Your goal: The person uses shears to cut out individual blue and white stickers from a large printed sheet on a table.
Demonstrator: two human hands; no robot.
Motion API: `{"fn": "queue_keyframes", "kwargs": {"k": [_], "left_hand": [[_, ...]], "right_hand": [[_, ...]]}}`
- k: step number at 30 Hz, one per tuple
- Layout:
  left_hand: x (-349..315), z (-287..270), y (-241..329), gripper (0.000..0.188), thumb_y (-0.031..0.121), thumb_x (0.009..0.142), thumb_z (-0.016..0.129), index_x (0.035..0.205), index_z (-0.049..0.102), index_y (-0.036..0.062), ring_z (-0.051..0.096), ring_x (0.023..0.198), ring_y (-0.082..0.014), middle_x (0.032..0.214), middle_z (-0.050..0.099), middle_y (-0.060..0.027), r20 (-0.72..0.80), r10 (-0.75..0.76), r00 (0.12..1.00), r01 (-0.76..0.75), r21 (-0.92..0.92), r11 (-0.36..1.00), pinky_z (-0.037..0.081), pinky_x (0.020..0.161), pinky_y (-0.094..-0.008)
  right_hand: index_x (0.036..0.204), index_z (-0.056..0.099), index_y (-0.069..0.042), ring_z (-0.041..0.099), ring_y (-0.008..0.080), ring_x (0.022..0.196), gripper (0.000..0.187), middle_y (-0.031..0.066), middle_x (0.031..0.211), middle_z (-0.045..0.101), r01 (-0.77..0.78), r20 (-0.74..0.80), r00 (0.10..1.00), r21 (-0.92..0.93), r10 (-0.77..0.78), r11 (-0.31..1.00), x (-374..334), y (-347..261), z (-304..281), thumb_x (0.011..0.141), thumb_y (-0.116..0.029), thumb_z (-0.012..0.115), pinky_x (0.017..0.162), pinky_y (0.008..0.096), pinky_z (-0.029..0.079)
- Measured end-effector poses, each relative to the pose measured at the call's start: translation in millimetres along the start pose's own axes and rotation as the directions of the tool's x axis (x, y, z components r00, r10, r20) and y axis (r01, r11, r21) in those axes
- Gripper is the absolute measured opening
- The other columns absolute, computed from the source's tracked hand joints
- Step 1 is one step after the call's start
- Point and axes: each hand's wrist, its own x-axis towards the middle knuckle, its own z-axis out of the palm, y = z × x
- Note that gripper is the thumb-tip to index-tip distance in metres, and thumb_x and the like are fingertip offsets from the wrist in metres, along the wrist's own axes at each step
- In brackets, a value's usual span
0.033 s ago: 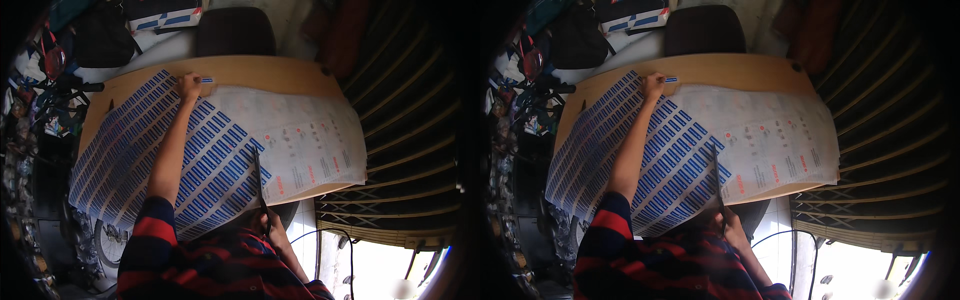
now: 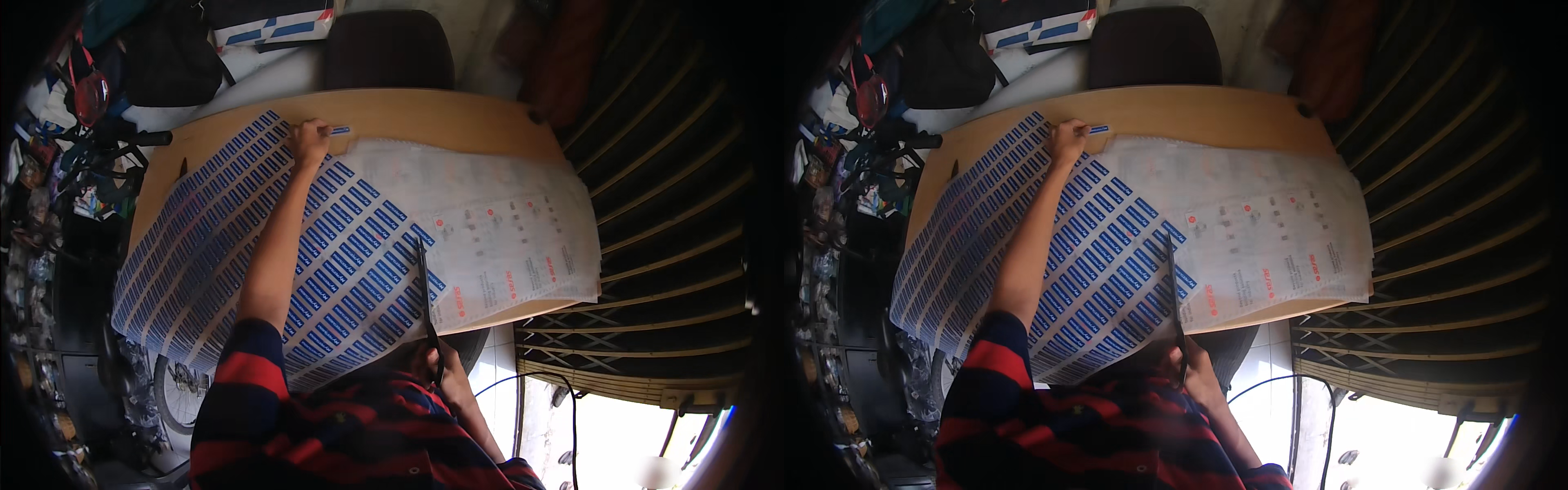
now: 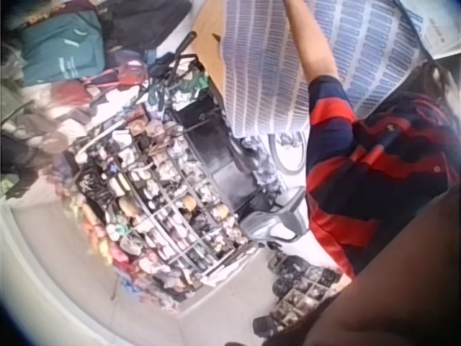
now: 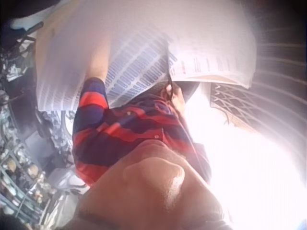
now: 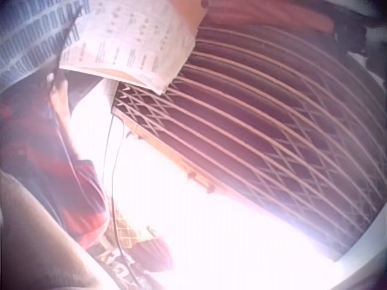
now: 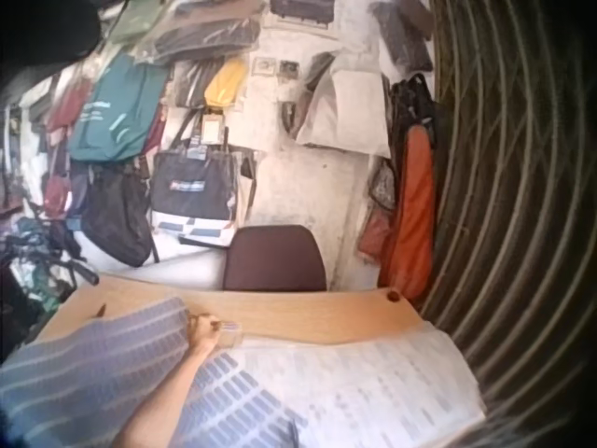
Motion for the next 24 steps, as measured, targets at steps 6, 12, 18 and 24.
{"fn": "queue_keyframes", "kwargs": {"k": [6, 12, 18, 24], "left_hand": [[-66.0, -24.4, 22.8, 0.029, 0.023, 0.086, 0.068, 0.111, 0.066, 0.01, 0.053, 0.111, -0.0332, 0.116, 0.062, -0.0103, -0.026, 0.288, 0.957, -0.284, 0.101, 0.953, 0.041, 0.092, -0.0519], [-197.7, -52.9, 88.9, 0.05, 0.043, 0.091, 0.06, 0.13, 0.059, 0.0126, 0.034, 0.134, -0.0439, 0.144, 0.044, -0.0166, 0.375, 0.548, 0.748, -0.587, -0.011, 0.809, 0.025, 0.107, -0.0651], [-217.8, -57.8, 74.3, 0.067, 0.053, 0.089, 0.059, 0.146, 0.044, 0.0203, 0.012, 0.144, -0.049, 0.157, 0.025, -0.0153, 0.471, 0.625, 0.622, -0.69, -0.048, 0.723, 0.009, 0.111, -0.0706], [-218.1, -66.9, 65.8, 0.068, 0.054, 0.087, 0.06, 0.144, 0.046, 0.0191, 0.017, 0.142, -0.0494, 0.154, 0.03, -0.0178, 0.541, 0.657, 0.526, -0.721, -0.125, 0.681, 0.011, 0.11, -0.0723]], "right_hand": [[0.103, 0.051, 0.002, 0.053, 0.009, 0.051, 0.066, 0.0053, 0.068, 0.058, -0.019, 0.035, 0.999, -0.06, 0.022, 0.998, 0.9, -7.1, -5.6, 0.09, -0.063, 0.054, 0.046, 0.0221, 0.041], [0.099, 0.052, -0.003, 0.054, 0.0086, 0.055, 0.07, 0.0031, 0.071, 0.057, -0.02, 0.125, 0.991, -0.123, 0.036, 0.992, -2.6, -13.6, -38.1, 0.084, -0.072, 0.053, 0.047, 0.0216, 0.041], [0.104, 0.051, 0.0, 0.055, 0.0114, 0.058, 0.078, 0.0042, 0.074, 0.055, -0.128, 0.274, 0.944, -0.204, 0.182, 0.971, -25.7, -33.3, -99.3, 0.08, -0.074, 0.056, 0.049, 0.0247, 0.043], [0.094, 0.051, 0.001, 0.056, 0.0113, 0.05, 0.077, 0.0024, 0.061, 0.052, -0.181, 0.362, 0.886, -0.308, 0.291, 0.934, -20.0, -58.6, -147.3, 0.079, -0.074, 0.054, 0.044, 0.0245, 0.046]]}}
